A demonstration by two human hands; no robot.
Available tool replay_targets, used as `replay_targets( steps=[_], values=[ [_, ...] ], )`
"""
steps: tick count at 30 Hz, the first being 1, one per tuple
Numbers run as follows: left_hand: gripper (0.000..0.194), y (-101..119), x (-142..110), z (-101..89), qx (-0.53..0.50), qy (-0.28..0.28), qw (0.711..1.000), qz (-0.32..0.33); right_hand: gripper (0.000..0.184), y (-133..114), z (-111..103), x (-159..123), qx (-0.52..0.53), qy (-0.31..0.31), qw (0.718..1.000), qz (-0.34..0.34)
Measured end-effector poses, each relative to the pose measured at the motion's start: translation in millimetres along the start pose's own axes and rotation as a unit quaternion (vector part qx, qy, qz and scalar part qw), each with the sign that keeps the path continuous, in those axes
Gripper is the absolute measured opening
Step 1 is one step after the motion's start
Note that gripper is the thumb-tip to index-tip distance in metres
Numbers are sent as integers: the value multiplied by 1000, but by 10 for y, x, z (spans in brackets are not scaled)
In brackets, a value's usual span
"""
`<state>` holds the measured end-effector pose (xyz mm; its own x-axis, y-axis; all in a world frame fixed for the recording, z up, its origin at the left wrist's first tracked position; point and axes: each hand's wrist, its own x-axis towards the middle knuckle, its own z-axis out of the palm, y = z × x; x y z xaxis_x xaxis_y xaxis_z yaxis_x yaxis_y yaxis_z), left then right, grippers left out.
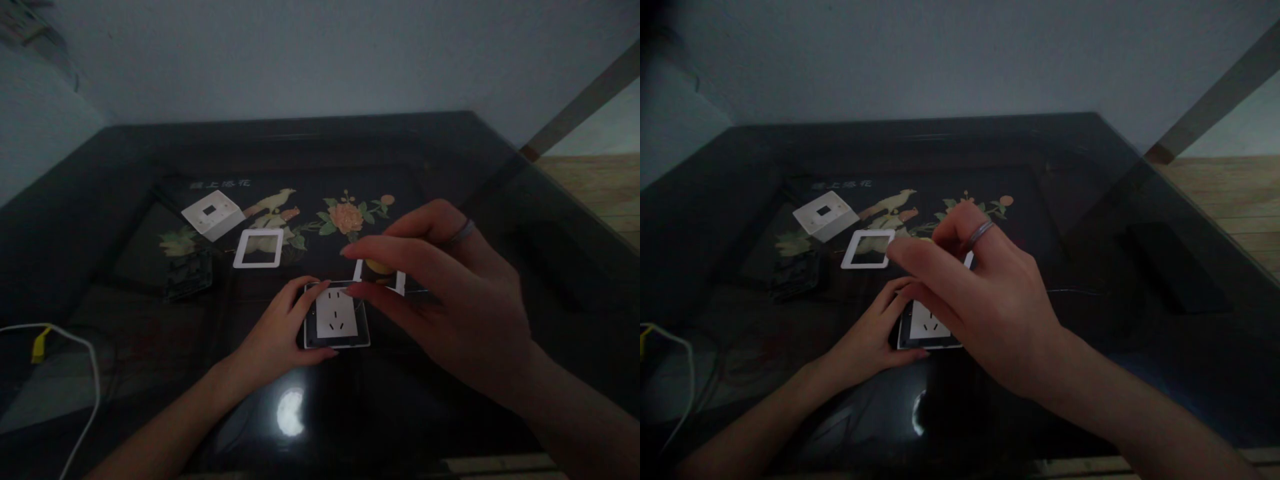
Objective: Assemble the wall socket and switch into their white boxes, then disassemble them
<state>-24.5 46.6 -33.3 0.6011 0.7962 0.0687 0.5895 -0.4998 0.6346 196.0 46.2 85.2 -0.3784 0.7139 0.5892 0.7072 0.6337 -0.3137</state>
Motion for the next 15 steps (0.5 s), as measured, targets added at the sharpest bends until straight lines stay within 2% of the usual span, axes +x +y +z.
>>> replay_targets(
  steps=[3, 6, 8, 11, 13, 15],
  values=[
    [92, -12, -3, 5, 3, -1, 1000, 5, 37, -4, -63, 5, 42, -47, 998, 6],
    [91, -25, -6, 14, -1, 4, 1000, 5, 36, 9, -125, -4, 81, -100, 992, 7],
    [91, -31, -7, 18, -2, 6, 1000, 4, 28, 7, -119, -12, 71, -89, 993, -1],
    [92, -33, -9, 20, 5, 3, 1000, 6, 18, -17, -78, -12, 22, -32, 999, -6],
    [92, -32, -9, 17, 9, 0, 1000, 5, 23, -28, -81, -4, 17, -31, 999, -4],
    [92, -28, -6, 14, 10, -4, 1000, 4, 31, -20, -119, 2, 41, -66, 997, -1]
  ],
)
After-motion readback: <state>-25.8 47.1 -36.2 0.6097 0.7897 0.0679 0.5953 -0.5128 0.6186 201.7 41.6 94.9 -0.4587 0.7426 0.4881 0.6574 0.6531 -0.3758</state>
